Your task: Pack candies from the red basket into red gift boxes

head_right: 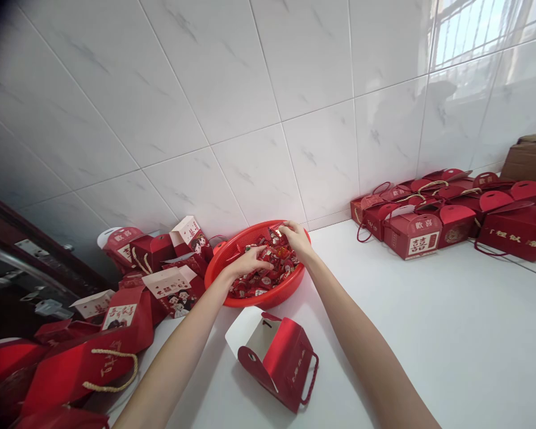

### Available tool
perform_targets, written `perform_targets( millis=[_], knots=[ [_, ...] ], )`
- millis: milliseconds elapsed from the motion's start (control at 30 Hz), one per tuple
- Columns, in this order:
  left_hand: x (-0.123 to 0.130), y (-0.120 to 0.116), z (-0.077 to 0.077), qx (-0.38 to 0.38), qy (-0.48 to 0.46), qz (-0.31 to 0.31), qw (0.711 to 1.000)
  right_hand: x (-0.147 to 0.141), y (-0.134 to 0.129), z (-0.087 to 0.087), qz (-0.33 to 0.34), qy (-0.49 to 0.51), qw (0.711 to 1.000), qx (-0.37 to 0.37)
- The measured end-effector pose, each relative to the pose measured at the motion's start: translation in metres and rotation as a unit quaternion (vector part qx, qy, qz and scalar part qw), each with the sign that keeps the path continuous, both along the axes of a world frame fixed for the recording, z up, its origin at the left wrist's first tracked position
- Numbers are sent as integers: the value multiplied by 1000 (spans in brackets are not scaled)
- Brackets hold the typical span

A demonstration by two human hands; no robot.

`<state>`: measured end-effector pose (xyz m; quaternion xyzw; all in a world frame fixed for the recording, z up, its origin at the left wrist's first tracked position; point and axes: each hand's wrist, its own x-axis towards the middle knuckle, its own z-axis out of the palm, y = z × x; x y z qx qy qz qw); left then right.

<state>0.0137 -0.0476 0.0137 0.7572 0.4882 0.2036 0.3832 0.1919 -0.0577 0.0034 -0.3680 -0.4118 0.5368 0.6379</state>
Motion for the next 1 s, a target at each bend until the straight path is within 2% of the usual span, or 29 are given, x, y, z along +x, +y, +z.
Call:
perform_targets(
  millis=[233, 533, 667, 800, 1000],
  knots=[
    [1, -1, 2, 24, -115, 9, 993, 0, 0, -1, -3, 6, 1000, 4],
    [0, -1, 5, 52, -186, 27, 981, 0, -2, 1, -4, 2, 1000, 6],
    [2, -4, 10, -9, -203, 48, 978, 0, -3, 2, -5, -1, 1000, 5],
    [2, -3, 12, -70, -255, 62, 962, 1, -3, 2, 1, -10, 1000, 9],
    [-1, 2, 10, -150, -279, 29, 948, 1, -2, 1, 1, -15, 1000, 18]
  ],
)
